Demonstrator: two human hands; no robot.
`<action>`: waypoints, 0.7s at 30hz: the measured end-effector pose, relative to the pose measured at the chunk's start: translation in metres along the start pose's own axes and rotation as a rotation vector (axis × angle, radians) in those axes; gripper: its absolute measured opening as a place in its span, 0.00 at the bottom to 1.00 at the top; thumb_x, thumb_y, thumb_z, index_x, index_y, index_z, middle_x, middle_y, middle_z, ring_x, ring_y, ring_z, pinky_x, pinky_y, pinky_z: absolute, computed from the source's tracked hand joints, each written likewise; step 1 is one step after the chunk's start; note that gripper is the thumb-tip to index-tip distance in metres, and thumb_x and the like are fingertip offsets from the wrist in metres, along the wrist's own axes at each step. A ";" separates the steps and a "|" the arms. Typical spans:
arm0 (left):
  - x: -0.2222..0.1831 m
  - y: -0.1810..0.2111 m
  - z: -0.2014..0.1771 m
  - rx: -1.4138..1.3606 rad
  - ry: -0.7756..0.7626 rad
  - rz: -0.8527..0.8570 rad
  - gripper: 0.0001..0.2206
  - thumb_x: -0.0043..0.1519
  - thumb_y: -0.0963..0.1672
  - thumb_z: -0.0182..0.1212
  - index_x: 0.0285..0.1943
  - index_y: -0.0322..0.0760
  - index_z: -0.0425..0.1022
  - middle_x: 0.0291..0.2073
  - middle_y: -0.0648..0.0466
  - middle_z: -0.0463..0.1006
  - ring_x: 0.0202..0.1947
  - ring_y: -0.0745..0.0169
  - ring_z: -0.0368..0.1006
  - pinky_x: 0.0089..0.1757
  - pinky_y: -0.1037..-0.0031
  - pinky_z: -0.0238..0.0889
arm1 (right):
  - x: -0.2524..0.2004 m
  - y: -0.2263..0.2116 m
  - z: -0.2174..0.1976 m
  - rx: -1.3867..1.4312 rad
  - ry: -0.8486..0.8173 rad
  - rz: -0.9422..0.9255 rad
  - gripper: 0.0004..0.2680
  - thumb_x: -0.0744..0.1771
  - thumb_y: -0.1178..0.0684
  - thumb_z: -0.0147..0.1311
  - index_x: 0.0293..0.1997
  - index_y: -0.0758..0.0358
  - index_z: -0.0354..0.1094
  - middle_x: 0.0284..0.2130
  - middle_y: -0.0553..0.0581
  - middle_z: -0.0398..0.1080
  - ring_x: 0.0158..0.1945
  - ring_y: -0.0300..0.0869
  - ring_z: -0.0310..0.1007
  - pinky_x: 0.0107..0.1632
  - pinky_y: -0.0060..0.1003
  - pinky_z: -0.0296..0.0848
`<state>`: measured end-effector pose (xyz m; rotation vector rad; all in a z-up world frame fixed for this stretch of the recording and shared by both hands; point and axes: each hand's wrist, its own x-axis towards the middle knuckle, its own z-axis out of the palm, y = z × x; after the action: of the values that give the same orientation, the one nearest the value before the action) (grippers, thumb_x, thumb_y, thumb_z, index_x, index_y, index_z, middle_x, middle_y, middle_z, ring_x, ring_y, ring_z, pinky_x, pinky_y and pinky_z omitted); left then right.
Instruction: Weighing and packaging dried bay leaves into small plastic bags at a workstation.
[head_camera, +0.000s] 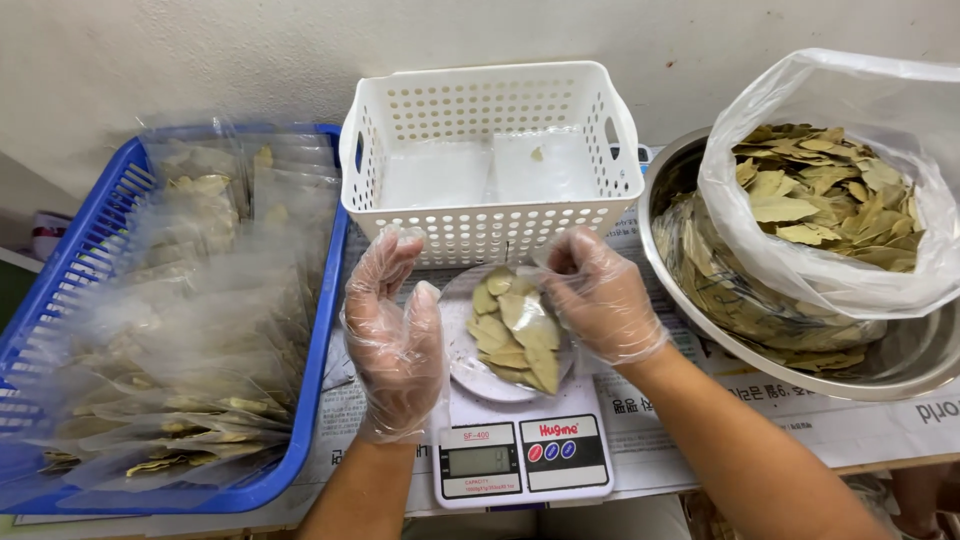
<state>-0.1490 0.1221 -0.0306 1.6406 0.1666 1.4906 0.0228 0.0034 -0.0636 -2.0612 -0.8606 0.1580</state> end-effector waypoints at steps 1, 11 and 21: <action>0.001 0.000 -0.001 0.003 0.000 0.010 0.21 0.65 0.39 0.57 0.68 0.24 0.64 0.55 0.42 0.77 0.59 0.57 0.74 0.60 0.70 0.66 | -0.002 -0.004 0.007 -0.008 0.036 -0.017 0.07 0.62 0.47 0.67 0.36 0.48 0.71 0.28 0.49 0.76 0.38 0.45 0.80 0.41 0.41 0.76; 0.005 -0.003 -0.008 0.105 -0.001 0.060 0.16 0.65 0.37 0.55 0.62 0.25 0.70 0.52 0.43 0.78 0.57 0.54 0.75 0.59 0.67 0.67 | -0.002 0.010 -0.018 -0.225 0.244 -0.442 0.06 0.67 0.51 0.62 0.38 0.55 0.66 0.30 0.56 0.73 0.39 0.53 0.77 0.44 0.45 0.76; 0.015 0.010 -0.012 0.251 -0.072 0.093 0.15 0.63 0.35 0.55 0.59 0.28 0.74 0.52 0.44 0.77 0.62 0.45 0.72 0.62 0.58 0.63 | -0.008 -0.010 -0.036 -0.151 0.079 -0.204 0.13 0.70 0.41 0.54 0.46 0.61 0.64 0.36 0.66 0.72 0.46 0.60 0.77 0.50 0.56 0.76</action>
<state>-0.1600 0.1320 -0.0142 1.9220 0.2487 1.5259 0.0260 -0.0225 -0.0354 -2.0873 -1.0544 -0.1016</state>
